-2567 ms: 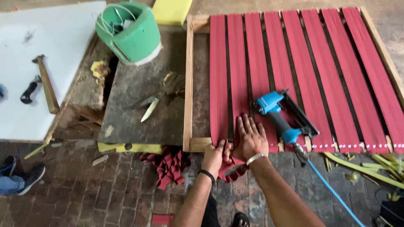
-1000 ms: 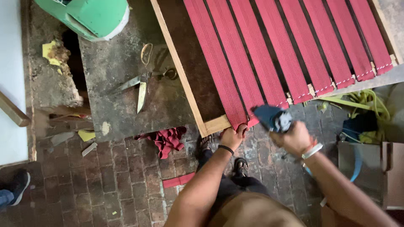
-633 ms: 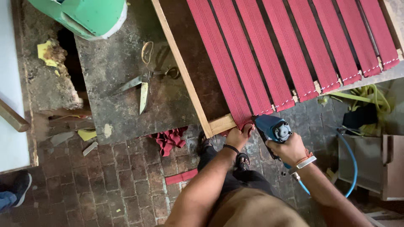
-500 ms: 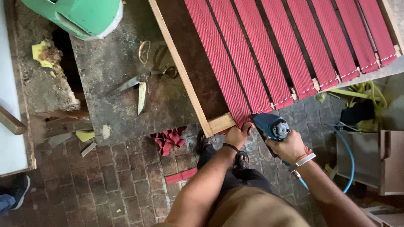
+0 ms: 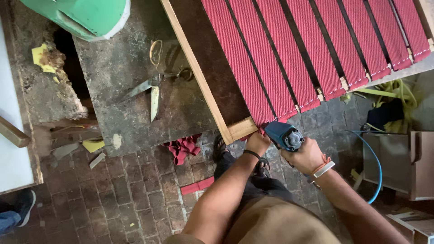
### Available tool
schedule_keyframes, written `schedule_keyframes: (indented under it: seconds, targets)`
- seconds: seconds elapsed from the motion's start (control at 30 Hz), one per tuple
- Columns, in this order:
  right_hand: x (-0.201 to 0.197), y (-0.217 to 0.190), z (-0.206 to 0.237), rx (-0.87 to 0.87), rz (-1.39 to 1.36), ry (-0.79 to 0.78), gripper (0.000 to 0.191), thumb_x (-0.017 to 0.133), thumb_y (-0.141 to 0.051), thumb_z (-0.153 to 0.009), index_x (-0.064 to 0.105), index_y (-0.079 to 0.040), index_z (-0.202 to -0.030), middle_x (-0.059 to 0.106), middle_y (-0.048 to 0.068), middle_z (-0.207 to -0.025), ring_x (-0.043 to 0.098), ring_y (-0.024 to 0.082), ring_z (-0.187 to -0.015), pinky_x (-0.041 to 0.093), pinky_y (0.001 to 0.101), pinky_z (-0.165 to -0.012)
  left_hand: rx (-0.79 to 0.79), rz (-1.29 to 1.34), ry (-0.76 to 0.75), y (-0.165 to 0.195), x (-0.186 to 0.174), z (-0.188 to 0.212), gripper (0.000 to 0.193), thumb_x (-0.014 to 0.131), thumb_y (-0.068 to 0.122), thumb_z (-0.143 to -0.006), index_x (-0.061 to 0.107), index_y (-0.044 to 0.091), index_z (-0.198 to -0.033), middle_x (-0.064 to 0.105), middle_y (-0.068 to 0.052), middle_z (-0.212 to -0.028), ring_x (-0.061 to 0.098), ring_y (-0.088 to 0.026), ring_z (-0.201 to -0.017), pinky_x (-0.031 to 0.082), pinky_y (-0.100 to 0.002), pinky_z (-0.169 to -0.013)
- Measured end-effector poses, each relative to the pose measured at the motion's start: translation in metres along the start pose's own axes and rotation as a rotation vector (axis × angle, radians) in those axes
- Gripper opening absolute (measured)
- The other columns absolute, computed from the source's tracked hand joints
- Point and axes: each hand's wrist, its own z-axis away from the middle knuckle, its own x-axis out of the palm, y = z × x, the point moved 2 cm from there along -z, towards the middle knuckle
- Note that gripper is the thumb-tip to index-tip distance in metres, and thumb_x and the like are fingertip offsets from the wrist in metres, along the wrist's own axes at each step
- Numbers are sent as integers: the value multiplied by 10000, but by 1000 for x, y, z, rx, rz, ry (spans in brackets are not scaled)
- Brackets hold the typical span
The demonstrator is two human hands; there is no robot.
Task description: The person staples red elastic webbing strips onto a wooden frame using a pneumatic staple gun, pulling each strip taut across the frame. They trim excess webbing with scissors, hammer in loose staples, press the strips flat by hand, and weave crosswise webbing strips through the stapled ones.
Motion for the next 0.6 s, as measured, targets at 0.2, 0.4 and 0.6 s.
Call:
schedule_keyframes:
  seconds: [0.2,0.4,0.6]
  targets:
    - [9,-7,3,2,24,-34,346,809,-339,-709,736,-7,-776,695,139,-564,717,236,-538,573,414,-593,445,-103,193,12,-7,2,251,574,244,-961,695,76,-1103,744,-117,-1094,690,-290,-1072,520,-433,-902]
    - [21,-4,1,-96,99,10,362,809,-354,-724,734,-2,-758,672,165,-604,708,293,-582,572,437,-595,629,-1267,341,24,-5,-4,218,596,247,-963,716,160,-1123,724,-47,-1185,664,-171,-1144,514,-359,-992]
    - [17,14,4,2,-48,53,378,858,-360,-689,727,-7,-728,669,105,-569,676,226,-547,554,410,-566,268,26,147,14,-17,7,291,591,310,-1018,751,74,-963,746,-150,-882,708,-323,-857,542,-438,-751]
